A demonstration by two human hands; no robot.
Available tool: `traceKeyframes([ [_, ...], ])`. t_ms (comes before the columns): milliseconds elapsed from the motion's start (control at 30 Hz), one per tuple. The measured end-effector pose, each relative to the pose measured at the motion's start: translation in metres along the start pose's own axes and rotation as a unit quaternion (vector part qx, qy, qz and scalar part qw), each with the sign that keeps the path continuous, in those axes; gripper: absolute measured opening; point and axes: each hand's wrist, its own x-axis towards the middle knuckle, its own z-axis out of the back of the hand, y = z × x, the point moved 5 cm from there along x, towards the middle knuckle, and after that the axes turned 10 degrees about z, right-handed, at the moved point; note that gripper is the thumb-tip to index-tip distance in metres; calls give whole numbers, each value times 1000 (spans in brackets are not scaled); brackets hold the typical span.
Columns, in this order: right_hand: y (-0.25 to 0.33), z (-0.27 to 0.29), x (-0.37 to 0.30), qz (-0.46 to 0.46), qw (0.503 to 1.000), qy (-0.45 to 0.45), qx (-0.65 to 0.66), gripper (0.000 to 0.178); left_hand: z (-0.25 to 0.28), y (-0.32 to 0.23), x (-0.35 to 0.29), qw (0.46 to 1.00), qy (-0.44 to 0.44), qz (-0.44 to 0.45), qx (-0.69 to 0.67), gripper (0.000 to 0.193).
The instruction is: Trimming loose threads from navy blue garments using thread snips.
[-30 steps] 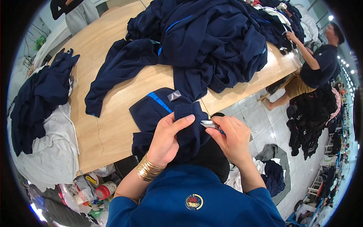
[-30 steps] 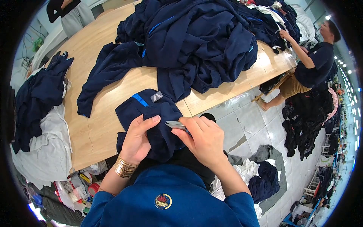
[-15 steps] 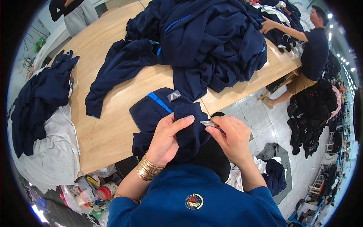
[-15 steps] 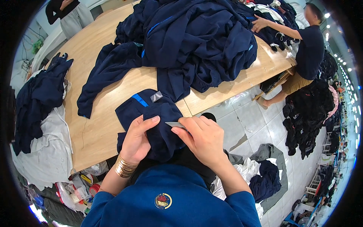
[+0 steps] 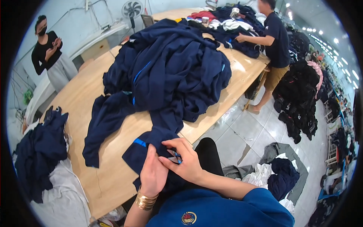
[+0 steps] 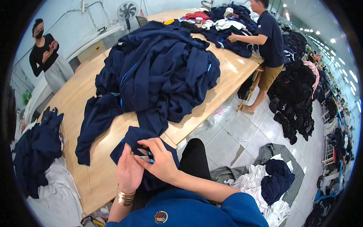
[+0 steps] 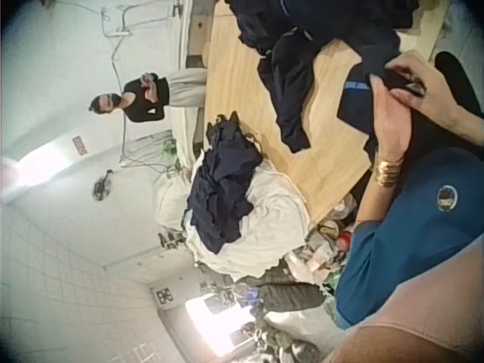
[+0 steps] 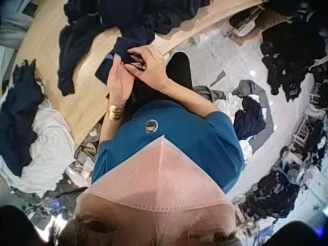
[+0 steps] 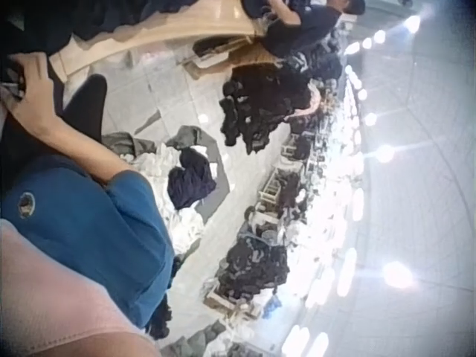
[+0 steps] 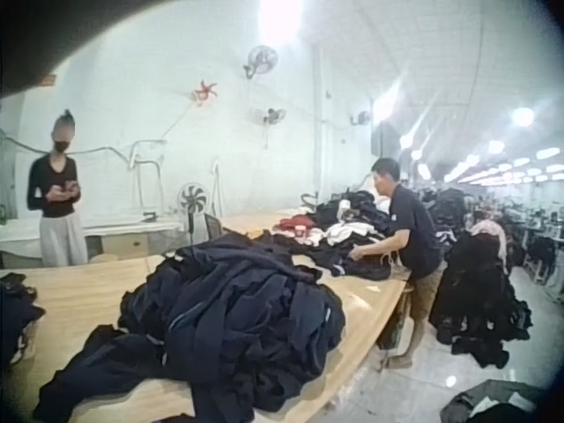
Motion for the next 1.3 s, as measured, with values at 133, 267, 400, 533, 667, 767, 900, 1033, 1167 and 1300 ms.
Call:
traceKeyframes([
  [133, -9, -2, 8, -24, 999, 12, -43, 52, 7, -5, -1, 998, 52, -8, 32, 50],
  [267, -32, 4, 11, -100, 992, 82, -6, 42, 30, -12, -6, 983, 67, 83, 149, 49],
  [400, -33, 21, 31, -157, 977, 125, 79, 20, 7, -51, -10, 840, -99, -112, 521, 56],
  [533, 2, 17, 58, -54, 959, 194, 199, 15, -8, -69, 17, 796, 1, -142, 589, 48],
  [667, 24, 48, 92, -5, 979, 206, -12, 25, -17, -101, 31, 864, 84, -22, 497, 19],
  [767, 2, 77, 100, -33, 979, 200, -21, 23, -18, -113, 30, 921, -12, -6, 388, 25],
  [900, 1, 94, 86, -280, 937, 76, 192, 7, 8, -122, 31, 940, -102, 32, 324, 29],
  [1033, 3, 96, 81, -269, 939, 93, 193, 6, -10, -117, 29, 942, 21, 39, 332, 27],
  [1167, 2, 95, 82, -264, 937, 96, 206, 6, -6, -113, 31, 953, 5, 35, 302, 28],
  [1300, 7, 97, 82, -270, 937, 91, 200, 9, -7, -115, 31, 949, -7, 24, 313, 27],
])
